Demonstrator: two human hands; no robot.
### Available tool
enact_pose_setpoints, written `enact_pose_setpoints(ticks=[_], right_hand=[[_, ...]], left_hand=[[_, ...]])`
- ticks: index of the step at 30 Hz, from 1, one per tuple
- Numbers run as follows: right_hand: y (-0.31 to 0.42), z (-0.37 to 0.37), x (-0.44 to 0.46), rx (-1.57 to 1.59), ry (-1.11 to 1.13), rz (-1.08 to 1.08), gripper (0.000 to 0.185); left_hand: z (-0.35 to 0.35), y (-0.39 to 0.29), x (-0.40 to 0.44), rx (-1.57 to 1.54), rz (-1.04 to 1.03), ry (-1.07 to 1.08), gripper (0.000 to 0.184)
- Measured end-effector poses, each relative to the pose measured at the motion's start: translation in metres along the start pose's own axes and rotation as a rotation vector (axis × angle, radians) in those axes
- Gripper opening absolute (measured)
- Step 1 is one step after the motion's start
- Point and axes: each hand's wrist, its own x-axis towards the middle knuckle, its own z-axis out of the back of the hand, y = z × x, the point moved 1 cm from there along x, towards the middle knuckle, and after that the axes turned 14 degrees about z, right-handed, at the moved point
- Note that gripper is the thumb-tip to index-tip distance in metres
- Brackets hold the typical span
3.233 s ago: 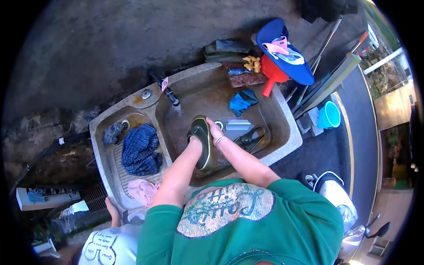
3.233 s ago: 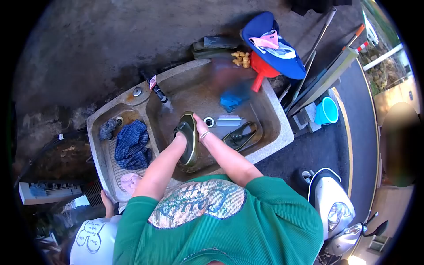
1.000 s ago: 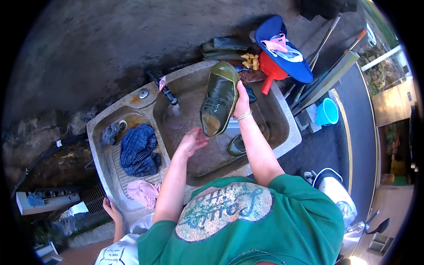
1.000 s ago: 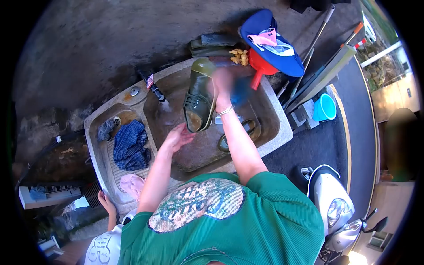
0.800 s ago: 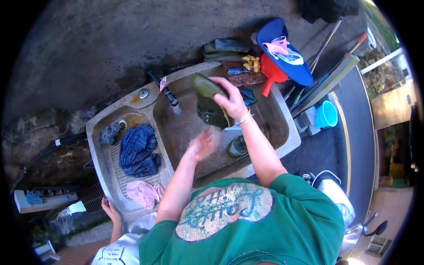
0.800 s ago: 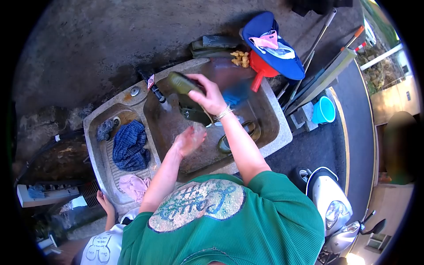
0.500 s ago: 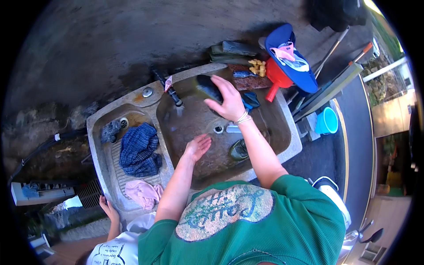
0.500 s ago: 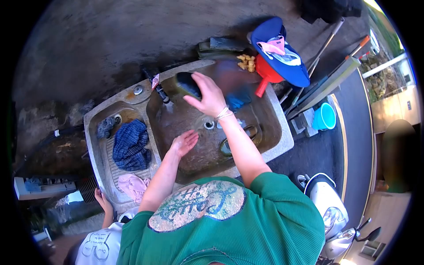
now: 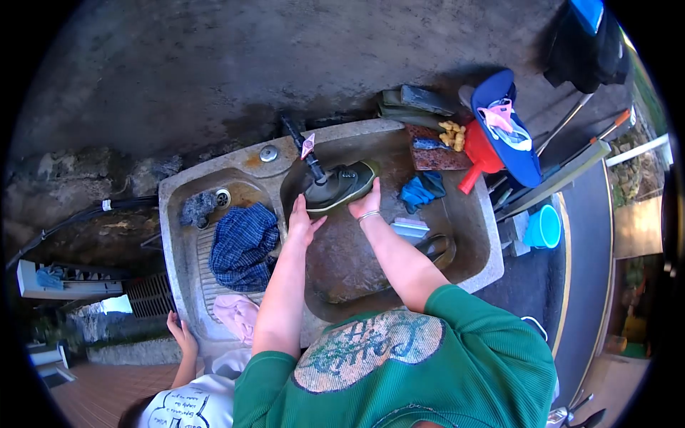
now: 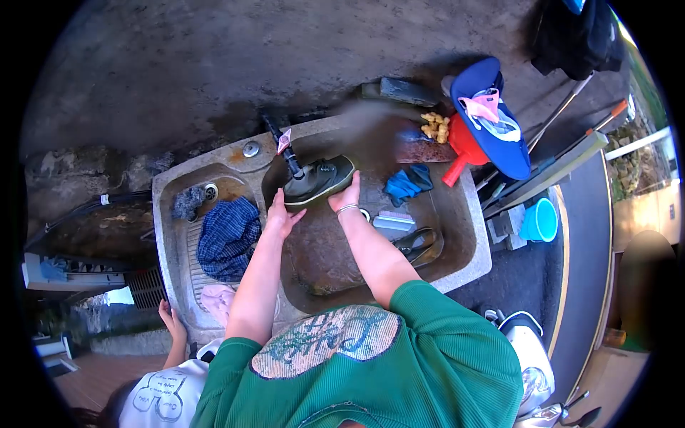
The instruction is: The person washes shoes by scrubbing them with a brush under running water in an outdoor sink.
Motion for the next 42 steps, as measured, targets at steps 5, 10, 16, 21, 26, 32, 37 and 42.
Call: enact_pose_setpoints(ticks=[5, 10, 16, 21, 26, 32, 37, 42], right_hand=[[-0.019, 0.016, 0.018, -0.045, -0.106, -0.007, 0.055], [-0.030, 0.034, 0.022, -0.155, -0.105, -0.119, 0.061], [-0.056, 0.023, 0.016, -0.186, -0.165, -0.151, 0.060], [-0.065, 0.020, 0.009, -0.389, -0.143, -0.173, 0.064], [-0.036, 0.031, -0.008, -0.472, -0.081, -0.261, 0.066], [0.000, 0.026, -0.065, -0.399, 0.141, -0.415, 0.064], [0.005, 0.027, -0.087, -0.313, 0.188, -0.431, 0.057], [-0.013, 0.037, -0.101, -0.369, 0.141, -0.359, 0.054]], left_hand=[[-0.018, -0.001, -0.028, 0.233, -0.229, -0.113, 0.039], [-0.014, 0.015, -0.041, 0.334, -0.318, -0.142, 0.043], [-0.011, 0.019, -0.038, 0.364, -0.478, -0.289, 0.045], [-0.017, 0.015, -0.060, 0.683, -0.734, -0.471, 0.039], [-0.048, 0.003, -0.102, 0.991, -1.204, -0.441, 0.018], [-0.059, 0.051, -0.056, 2.052, -0.328, -0.299, 0.035], [-0.041, 0.085, 0.001, 1.526, -0.659, -0.321, 0.047], [-0.056, 0.059, -0.012, 1.558, -0.148, -0.265, 0.058]])
